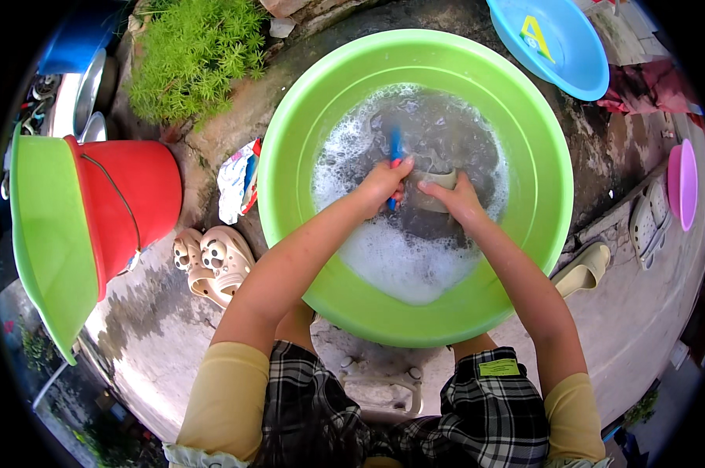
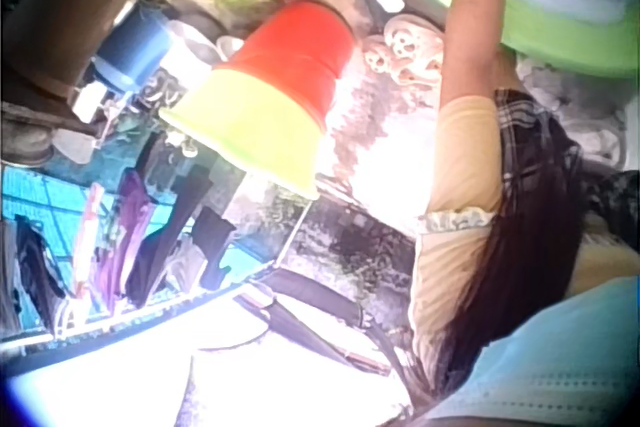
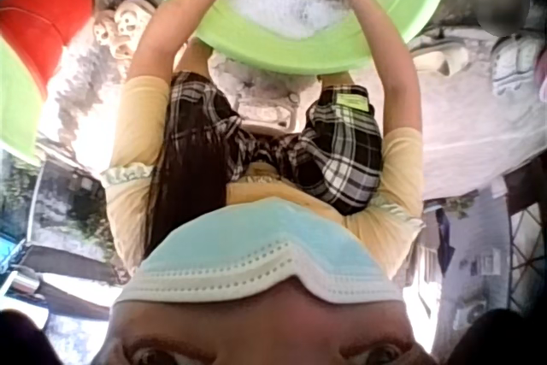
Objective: The person scrubs a beige slipper with a blue brush in a green basin filled with soapy water. They repeatedly dip the slipper and brush into the water, scrubbing the sole and upper surfaces of the footwear.
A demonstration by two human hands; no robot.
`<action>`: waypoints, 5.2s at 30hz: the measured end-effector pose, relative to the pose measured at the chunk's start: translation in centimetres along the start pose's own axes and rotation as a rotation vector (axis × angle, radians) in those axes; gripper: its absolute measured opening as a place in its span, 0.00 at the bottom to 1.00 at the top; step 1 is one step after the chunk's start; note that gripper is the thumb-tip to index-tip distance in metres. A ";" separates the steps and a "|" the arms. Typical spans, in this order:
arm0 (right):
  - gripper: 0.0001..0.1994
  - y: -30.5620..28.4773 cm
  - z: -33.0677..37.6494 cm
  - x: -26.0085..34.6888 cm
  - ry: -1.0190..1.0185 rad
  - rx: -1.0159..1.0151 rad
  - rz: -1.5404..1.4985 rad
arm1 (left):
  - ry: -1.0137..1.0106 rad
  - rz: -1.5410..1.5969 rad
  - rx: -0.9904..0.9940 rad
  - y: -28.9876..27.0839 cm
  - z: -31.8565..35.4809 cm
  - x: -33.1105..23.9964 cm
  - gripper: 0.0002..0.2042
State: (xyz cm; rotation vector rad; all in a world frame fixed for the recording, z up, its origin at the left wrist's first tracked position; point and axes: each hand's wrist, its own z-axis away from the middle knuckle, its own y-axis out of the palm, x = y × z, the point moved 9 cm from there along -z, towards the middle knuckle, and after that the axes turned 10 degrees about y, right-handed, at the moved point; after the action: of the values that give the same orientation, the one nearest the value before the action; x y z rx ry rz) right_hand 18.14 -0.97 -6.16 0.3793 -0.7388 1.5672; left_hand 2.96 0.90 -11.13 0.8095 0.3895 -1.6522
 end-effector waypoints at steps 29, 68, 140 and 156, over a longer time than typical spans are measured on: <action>0.27 -2.3 1.3 4.9 -0.372 -0.405 1.109 | 0.511 -0.810 -0.139 0.8 3.2 -6.8 0.27; 0.21 -2.9 -2.2 -1.8 -0.114 0.008 -0.280 | 0.525 -0.575 0.025 5.5 6.6 -2.4 0.27; 0.24 -3.3 3.1 0.0 0.162 0.033 -0.304 | 0.889 -0.856 -0.158 0.5 7.1 -15.0 0.17; 0.31 -1.8 3.2 2.9 -0.404 -0.512 1.353 | 0.519 -1.007 -0.240 -2.9 1.4 -7.8 0.26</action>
State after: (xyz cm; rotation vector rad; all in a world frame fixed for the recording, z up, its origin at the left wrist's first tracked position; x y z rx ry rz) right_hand 18.87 -0.90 -1.51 -0.3053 -1.9018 2.4304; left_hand 0.23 6.36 -5.24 0.9134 1.5204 -2.2077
